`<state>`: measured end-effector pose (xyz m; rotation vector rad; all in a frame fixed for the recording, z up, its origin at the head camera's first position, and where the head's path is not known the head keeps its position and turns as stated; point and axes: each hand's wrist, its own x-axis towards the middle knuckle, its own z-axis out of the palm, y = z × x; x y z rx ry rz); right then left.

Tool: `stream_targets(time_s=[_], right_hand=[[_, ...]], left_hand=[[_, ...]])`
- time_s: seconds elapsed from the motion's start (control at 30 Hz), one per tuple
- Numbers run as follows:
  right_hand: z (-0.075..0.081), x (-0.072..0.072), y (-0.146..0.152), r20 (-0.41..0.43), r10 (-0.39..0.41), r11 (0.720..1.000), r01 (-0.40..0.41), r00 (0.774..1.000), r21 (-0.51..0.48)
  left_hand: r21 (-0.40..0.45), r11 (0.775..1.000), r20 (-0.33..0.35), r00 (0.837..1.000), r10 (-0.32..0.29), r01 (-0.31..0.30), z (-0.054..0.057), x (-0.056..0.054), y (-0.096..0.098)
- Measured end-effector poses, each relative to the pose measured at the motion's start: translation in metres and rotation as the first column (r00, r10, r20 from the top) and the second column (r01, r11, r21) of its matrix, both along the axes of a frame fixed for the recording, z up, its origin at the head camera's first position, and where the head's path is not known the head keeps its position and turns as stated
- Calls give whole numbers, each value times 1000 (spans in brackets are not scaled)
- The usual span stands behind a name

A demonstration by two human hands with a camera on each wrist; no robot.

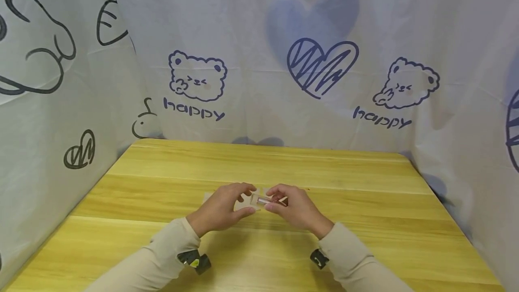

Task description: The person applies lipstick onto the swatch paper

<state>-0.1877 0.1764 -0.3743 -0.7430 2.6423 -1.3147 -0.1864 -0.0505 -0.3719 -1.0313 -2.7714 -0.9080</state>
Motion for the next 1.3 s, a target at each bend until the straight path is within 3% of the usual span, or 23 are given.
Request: stream_targets(time_s=[0.2, 0.57, 1.3], right_hand=[[-1, -1, -2, -20, -24, 1000, 24, 999, 4], [-4, 0, -1, -4, -45, 997, 44, 999, -69], [-2, 5, -5, -41, -42, 998, 40, 998, -48]], left_hand=[[12, 1000, -33, 999, -10, 10, 0, -2, 2], [27, 999, -60, 998, 30, -29, -1, -2, -5], [27, 1000, -130, 992, 6, -3, -2, 2, 3]])
